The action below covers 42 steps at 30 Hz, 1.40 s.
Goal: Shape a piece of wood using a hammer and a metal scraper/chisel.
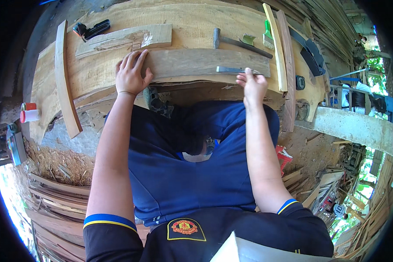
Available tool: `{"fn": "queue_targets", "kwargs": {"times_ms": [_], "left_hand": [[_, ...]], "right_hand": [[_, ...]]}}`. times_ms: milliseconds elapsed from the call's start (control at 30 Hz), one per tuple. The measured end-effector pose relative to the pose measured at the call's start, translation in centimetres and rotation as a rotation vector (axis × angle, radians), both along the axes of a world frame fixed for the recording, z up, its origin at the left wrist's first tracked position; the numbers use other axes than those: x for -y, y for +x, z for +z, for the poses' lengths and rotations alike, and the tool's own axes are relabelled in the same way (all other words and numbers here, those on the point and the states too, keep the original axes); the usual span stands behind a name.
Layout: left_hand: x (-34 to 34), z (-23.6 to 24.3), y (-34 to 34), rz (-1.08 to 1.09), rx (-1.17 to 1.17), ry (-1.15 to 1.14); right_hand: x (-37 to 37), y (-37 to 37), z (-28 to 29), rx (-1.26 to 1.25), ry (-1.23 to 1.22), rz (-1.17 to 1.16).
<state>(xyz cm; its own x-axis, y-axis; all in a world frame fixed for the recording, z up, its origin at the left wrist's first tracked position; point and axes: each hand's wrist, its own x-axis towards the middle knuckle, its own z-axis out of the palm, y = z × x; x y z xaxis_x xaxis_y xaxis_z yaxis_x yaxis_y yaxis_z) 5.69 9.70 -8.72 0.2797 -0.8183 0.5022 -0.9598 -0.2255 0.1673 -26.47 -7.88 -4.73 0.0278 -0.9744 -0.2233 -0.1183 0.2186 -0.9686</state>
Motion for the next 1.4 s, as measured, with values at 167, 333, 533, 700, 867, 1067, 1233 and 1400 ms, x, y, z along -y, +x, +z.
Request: {"fn": "queue_targets", "kwargs": {"times_ms": [167,333,533,700,867,1067,1233,1400], "left_hand": [[0.2,0.1,-0.2,-0.018,0.022,0.003],[-0.2,-0.2,0.0,-0.009,0.011,-0.025],[0.2,0.1,-0.2,-0.001,0.015,-0.023],[0.1,0.0,-0.1,-0.007,0.037,-0.029],[-0.1,-0.1,0.0,-0.003,0.015,-0.024],[0.2,0.0,-0.2,-0.002,0.018,-0.031],[0.3,-0.1,0.0,-0.012,0.017,-0.046],[0.1,-0.1,0.0,-0.005,0.015,-0.031]], "right_hand": [[-4.6,6.3,-1.5,0.097,0.017,0.198],[-4.1,6.4,-0.9,-0.042,-0.023,0.243],[0.7,1.3,0.0,-0.073,-0.032,-0.043],[-4.9,8.1,-1.0,-0.034,-0.045,0.240],[-3.9,8.0,-1.0,-0.140,-0.115,0.231],[0.7,2.7,-0.4,-0.137,-0.076,0.003],[-5.8,9.8,-1.5,-0.145,-0.103,0.342],[-3.3,8.5,-2.6,-0.278,-0.207,0.327]]}}
